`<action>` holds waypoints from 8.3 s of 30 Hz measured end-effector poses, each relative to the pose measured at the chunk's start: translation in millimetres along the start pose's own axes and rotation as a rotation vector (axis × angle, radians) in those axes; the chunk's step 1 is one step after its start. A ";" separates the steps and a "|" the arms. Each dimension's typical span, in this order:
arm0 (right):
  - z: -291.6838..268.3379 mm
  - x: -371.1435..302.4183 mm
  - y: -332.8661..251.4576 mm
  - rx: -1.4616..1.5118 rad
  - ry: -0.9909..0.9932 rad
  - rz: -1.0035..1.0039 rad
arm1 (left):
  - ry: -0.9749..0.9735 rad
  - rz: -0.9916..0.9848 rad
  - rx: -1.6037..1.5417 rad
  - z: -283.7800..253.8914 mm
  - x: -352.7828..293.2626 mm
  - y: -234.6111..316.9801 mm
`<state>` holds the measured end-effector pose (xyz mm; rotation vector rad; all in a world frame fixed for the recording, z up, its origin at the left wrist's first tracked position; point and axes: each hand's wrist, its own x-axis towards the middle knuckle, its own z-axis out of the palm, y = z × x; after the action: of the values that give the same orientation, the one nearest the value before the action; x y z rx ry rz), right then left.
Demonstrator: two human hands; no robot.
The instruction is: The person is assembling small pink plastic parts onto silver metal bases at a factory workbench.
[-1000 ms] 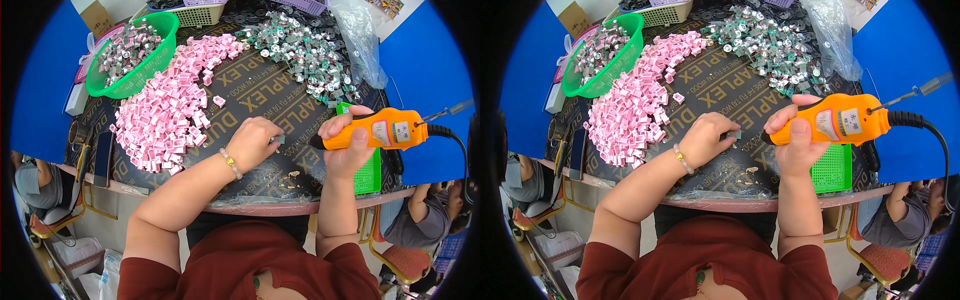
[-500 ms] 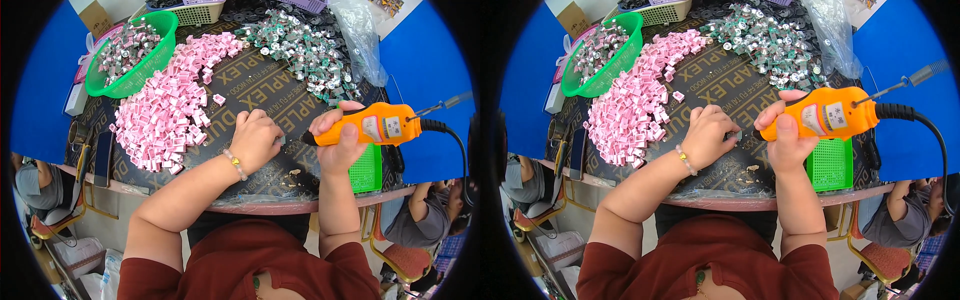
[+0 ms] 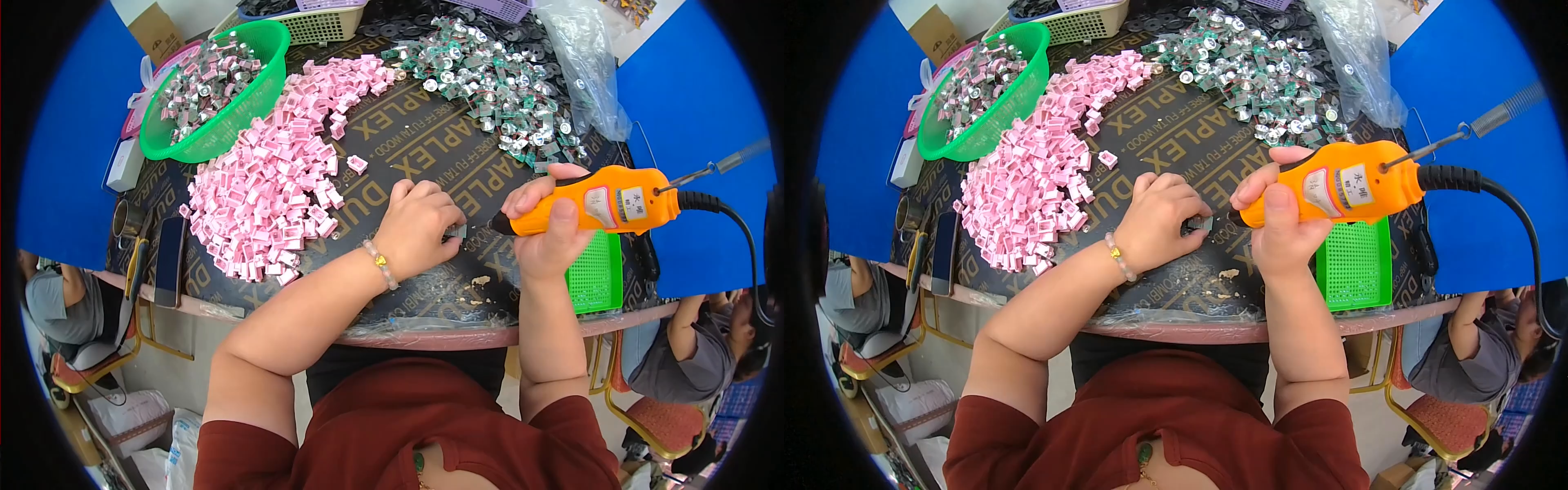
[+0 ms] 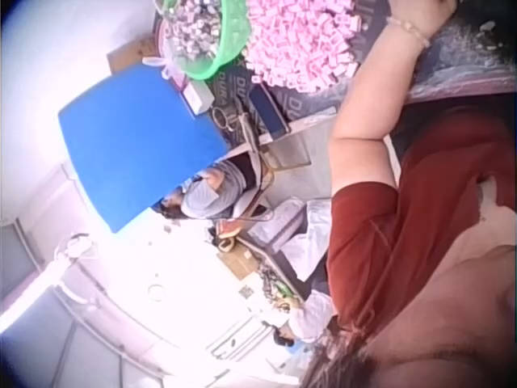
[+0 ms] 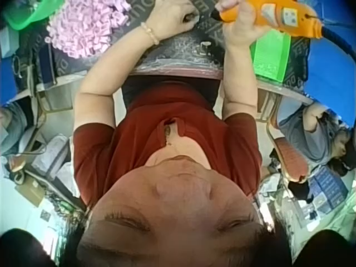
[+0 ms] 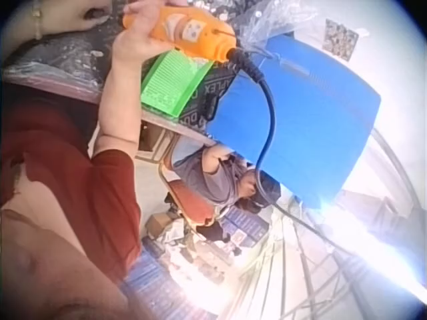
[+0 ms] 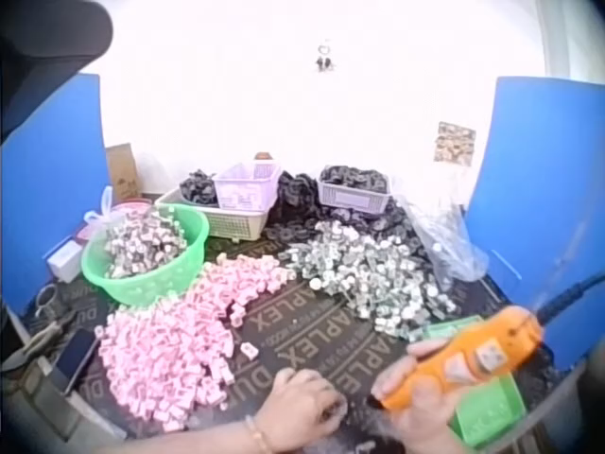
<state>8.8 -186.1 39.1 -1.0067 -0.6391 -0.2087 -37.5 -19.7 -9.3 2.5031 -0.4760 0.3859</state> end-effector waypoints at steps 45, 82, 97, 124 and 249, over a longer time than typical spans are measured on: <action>8.2 4.2 10.1 -0.109 -0.059 0.187 | 0.038 -0.093 0.006 11.8 -3.6 11.4; -162.5 62.1 -42.2 -0.639 0.328 -0.044 | 0.071 0.014 0.104 3.5 -2.5 12.3; -10.9 7.3 -52.6 -0.038 -0.096 -0.053 | 0.163 0.019 0.051 13.8 -7.3 8.0; 13.2 -9.9 5.6 0.042 -0.172 0.124 | 0.105 -0.026 0.030 13.3 -8.0 7.2; 123.8 173.8 258.9 -1.147 -0.876 0.234 | 0.204 -0.057 0.004 3.2 -17.3 -15.3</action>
<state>213.6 76.9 0.8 -2.3207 -1.2240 0.1276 -46.2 -5.3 -25.4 2.4417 -0.3222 0.6125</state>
